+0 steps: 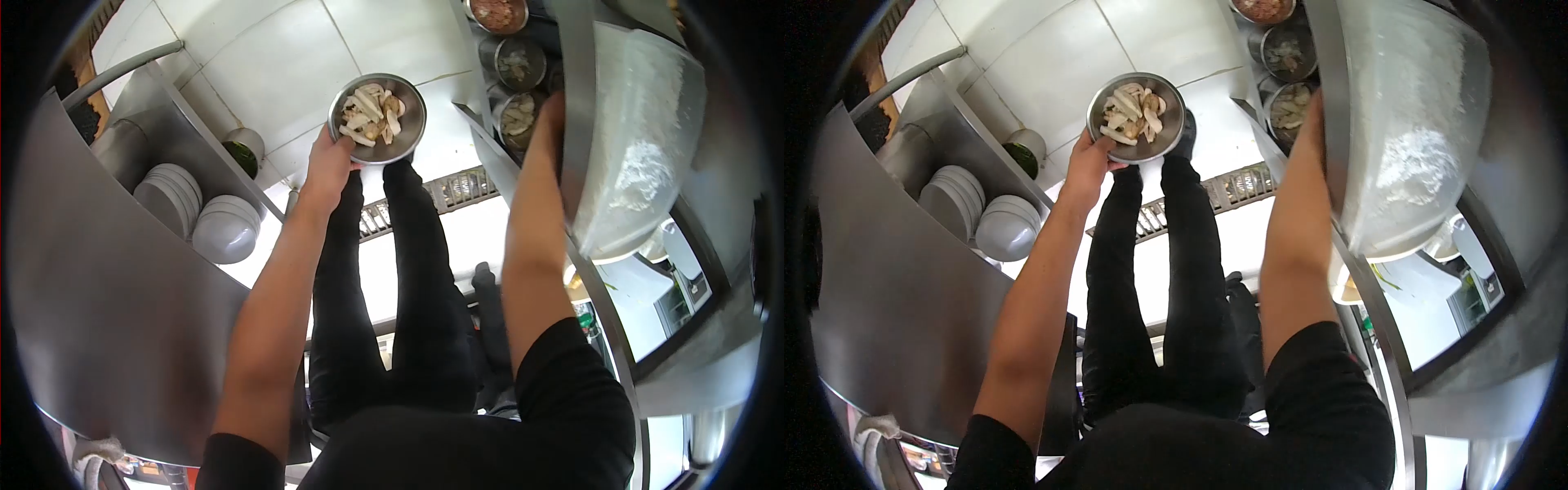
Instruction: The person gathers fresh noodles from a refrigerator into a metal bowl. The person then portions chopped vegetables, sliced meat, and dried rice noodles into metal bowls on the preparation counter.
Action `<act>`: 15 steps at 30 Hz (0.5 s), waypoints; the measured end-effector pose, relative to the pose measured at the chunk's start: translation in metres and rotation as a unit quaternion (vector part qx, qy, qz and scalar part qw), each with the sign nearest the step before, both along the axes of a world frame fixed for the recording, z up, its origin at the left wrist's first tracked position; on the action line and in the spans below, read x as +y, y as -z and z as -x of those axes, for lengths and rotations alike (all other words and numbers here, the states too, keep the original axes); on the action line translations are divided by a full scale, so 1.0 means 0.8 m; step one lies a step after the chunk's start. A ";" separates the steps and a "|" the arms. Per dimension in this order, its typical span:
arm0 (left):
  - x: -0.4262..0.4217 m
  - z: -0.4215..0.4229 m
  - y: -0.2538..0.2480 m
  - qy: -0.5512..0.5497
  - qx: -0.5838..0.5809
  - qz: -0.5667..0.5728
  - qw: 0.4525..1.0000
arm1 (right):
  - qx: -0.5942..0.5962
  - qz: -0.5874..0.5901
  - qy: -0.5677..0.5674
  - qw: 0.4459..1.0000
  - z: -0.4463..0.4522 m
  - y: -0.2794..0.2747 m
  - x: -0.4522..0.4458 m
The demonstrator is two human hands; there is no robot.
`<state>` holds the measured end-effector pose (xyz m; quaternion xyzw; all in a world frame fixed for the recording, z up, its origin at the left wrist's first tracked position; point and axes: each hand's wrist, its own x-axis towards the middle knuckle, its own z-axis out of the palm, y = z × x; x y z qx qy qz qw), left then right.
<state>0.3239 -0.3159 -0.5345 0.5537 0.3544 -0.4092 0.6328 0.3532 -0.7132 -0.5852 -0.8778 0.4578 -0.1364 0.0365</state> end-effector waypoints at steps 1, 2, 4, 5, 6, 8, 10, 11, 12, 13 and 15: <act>0.007 0.003 0.005 0.003 -0.002 0.001 1.000 | -0.009 0.002 -0.002 1.000 -0.009 0.010 -0.013; 0.012 0.004 0.006 0.000 0.005 -0.004 1.000 | -0.011 0.001 -0.005 1.000 -0.014 0.021 -0.017; 0.017 0.010 0.002 -0.007 0.022 -0.009 1.000 | -0.013 -0.003 -0.013 1.000 -0.020 0.033 -0.022; 0.020 0.014 0.004 -0.011 0.020 -0.006 1.000 | -0.016 -0.007 -0.020 1.000 -0.024 0.036 -0.025; 0.023 0.019 0.007 -0.012 0.025 -0.009 1.000 | -0.017 -0.010 -0.023 1.000 -0.025 0.037 -0.028; 0.026 0.025 0.015 -0.015 0.032 -0.013 0.999 | -0.018 -0.015 -0.031 0.999 -0.027 0.039 -0.034; 0.026 0.029 0.021 -0.010 0.035 -0.004 0.999 | -0.018 -0.022 -0.039 0.999 -0.027 0.041 -0.038; 0.025 0.030 0.020 -0.008 0.038 0.001 0.999 | -0.018 -0.025 -0.042 0.999 -0.026 0.040 -0.039; 0.024 0.031 0.018 -0.008 0.042 0.003 0.999 | -0.016 -0.027 -0.046 0.998 -0.025 0.040 -0.042; 0.023 0.028 0.018 -0.007 0.043 0.006 0.999 | -0.016 -0.030 -0.050 0.998 -0.026 0.041 -0.045; 0.020 0.021 0.017 -0.009 0.038 0.012 0.999 | -0.018 -0.035 -0.053 0.998 -0.030 0.042 -0.050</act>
